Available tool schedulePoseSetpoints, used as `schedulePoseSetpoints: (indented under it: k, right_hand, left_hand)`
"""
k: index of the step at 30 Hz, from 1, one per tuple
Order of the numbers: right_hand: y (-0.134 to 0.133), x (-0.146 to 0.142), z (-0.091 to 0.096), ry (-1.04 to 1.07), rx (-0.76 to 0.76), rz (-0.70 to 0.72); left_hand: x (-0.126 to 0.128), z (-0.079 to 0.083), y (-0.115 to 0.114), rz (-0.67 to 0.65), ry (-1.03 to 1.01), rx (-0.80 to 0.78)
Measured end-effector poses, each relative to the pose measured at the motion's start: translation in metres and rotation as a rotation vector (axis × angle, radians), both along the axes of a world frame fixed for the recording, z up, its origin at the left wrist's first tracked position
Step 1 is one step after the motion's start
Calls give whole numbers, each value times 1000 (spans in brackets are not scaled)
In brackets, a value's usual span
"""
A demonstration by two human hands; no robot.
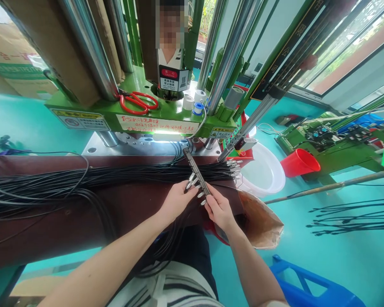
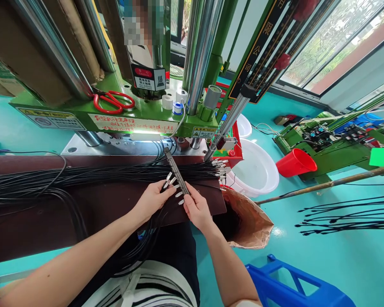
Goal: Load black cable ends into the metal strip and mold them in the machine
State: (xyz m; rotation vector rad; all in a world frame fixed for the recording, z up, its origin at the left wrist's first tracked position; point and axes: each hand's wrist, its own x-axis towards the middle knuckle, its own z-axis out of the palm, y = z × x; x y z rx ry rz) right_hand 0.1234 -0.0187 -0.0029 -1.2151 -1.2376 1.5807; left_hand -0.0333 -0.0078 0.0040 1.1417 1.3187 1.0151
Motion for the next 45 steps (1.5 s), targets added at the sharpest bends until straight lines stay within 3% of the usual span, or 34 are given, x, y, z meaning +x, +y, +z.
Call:
schedulePoseSetpoints:
  k: [5, 10, 15, 24, 30, 38, 45]
  right_hand:
    - [0, -2, 4, 0, -4, -8]
    - [2, 6, 1, 126, -79, -10]
    - [3, 9, 2, 110, -93, 59]
    - [4, 10, 6, 80, -112, 107]
    - [2, 7, 12, 22, -52, 127]
    - [0, 5, -1, -52, 42, 150]
    - [-3, 3, 9, -32, 8, 83]
  left_hand:
    - [-6, -2, 1, -13, 41, 74]
    - [-12, -7, 4, 135, 1, 82]
    - [-10, -8, 3, -40, -67, -13]
    - [-15, -2, 1, -103, -314, -223]
    - [-19, -2, -1, -115, -359, -238]
    - [-16, -3, -3, -43, -292, -206]
    - [-33, 3, -10, -168, -295, -176]
